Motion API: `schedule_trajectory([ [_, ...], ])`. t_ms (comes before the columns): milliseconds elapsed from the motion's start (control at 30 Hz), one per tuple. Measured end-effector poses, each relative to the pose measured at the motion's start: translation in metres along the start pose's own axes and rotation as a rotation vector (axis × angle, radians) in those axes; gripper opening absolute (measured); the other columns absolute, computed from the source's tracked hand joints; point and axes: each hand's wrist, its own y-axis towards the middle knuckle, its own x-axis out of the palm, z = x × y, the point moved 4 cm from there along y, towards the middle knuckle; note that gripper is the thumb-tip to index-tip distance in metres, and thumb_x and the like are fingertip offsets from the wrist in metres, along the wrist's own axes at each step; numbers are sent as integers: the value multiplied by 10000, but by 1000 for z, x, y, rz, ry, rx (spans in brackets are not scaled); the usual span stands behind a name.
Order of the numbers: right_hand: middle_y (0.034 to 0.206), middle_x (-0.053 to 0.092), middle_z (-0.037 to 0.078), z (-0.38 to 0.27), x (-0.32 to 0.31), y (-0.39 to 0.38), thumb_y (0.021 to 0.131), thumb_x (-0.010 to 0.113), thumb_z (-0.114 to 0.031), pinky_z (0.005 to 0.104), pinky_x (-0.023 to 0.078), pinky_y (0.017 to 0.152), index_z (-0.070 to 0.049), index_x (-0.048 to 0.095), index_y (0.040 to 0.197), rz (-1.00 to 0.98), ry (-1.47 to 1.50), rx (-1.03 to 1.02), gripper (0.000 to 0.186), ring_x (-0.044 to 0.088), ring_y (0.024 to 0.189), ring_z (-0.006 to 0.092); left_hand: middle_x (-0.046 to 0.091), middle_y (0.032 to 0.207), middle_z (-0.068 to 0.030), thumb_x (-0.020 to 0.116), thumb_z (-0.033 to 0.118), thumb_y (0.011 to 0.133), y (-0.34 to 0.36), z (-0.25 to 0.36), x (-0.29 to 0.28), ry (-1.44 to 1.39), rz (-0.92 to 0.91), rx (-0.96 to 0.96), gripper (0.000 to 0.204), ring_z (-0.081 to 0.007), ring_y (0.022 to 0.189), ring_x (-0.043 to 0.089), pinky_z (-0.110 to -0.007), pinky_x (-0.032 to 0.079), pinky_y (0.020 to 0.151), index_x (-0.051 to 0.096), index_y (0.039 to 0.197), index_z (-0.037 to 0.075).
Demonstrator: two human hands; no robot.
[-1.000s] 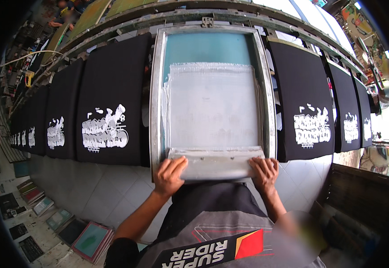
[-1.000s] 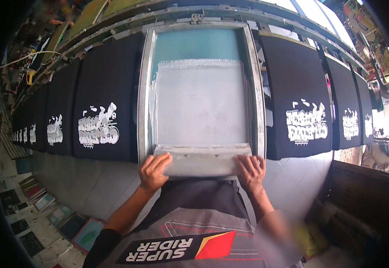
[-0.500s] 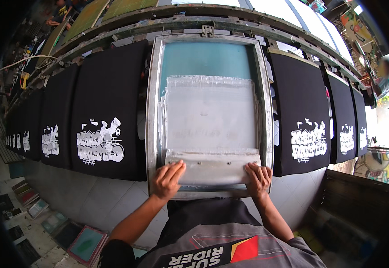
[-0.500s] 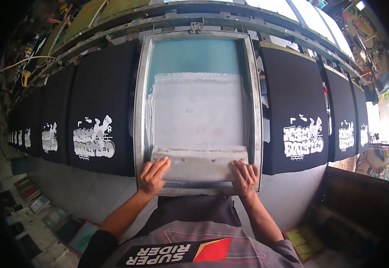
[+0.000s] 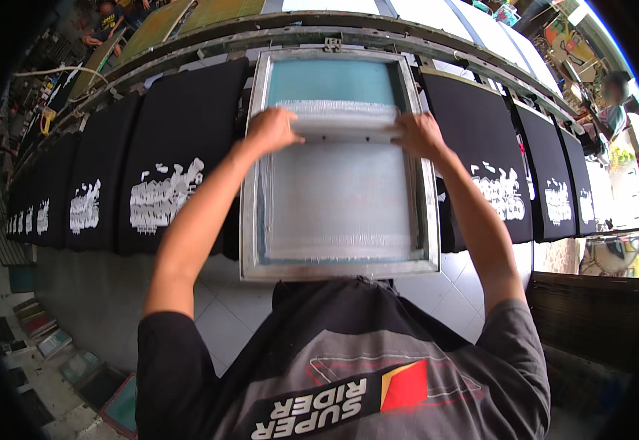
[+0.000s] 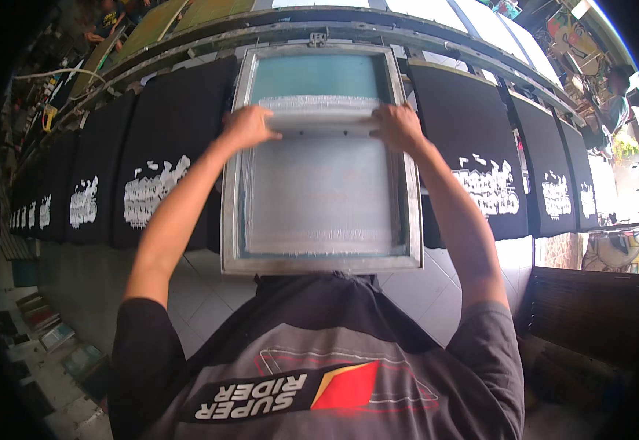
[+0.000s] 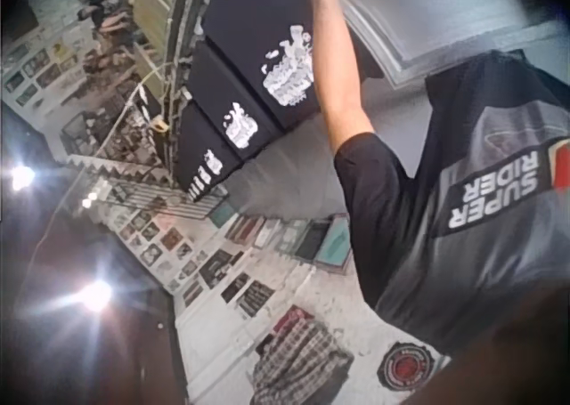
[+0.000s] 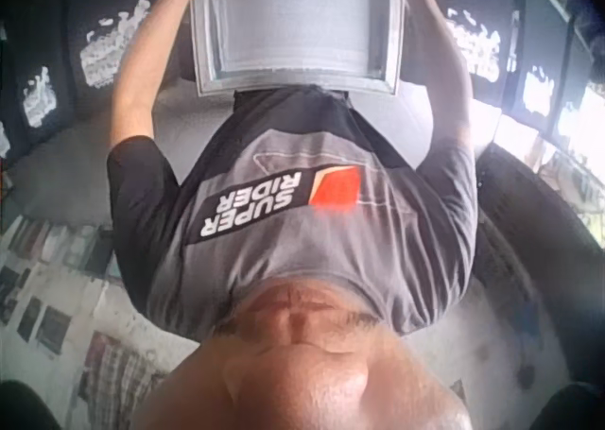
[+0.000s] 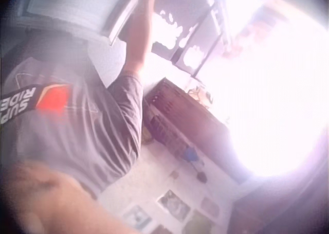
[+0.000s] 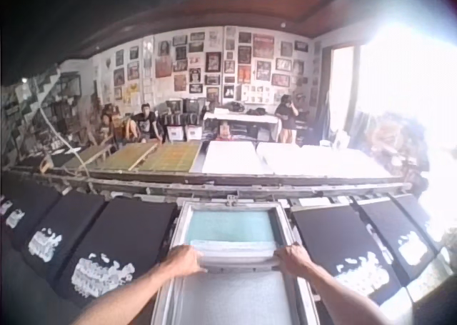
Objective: The person repeatedly pulls a screen-printing squeegee across a screen to apply white ink onto black t-shirts laid out on a printing table. The person works shirt by shirt, moving the screen and squeegee along the line of garments.
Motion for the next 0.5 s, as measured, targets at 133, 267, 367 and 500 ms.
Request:
schedule_trajectory([
  [133, 1005, 763, 116, -33, -49, -29, 816, 885, -305, 487, 469, 1016, -116, 772, 1061, -52, 4, 25, 330, 721, 1011, 331, 759, 835, -228, 950, 423, 733, -30, 8, -23, -34, 86, 120, 451, -422, 846, 759, -494, 600, 764, 769, 896, 43],
  [267, 975, 665, 99, -85, -48, -139, 842, 759, -155, 475, 466, 964, -127, 739, 962, 92, 51, -103, 125, 663, 853, 323, 780, 1027, -153, 820, 171, 785, -161, 38, 4, -62, 140, 64, 193, -370, 904, 722, -462, 600, 777, 769, 951, 86],
  [367, 1046, 686, 53, -117, -20, -233, 783, 757, -136, 513, 451, 1014, -146, 769, 1051, 161, 65, -93, 268, 682, 1021, 274, 791, 1070, -53, 698, -31, 663, -249, 72, 30, -169, 276, 142, 418, -286, 927, 704, -389, 602, 806, 810, 1041, 110],
  [500, 1092, 709, 21, -145, -9, -287, 766, 713, -163, 476, 446, 1001, -152, 780, 1121, 213, 84, -34, 361, 665, 1033, 226, 785, 1111, -21, 689, -24, 642, -297, 93, 51, -200, 342, 152, 469, -254, 936, 697, -369, 583, 806, 825, 1077, 90],
])
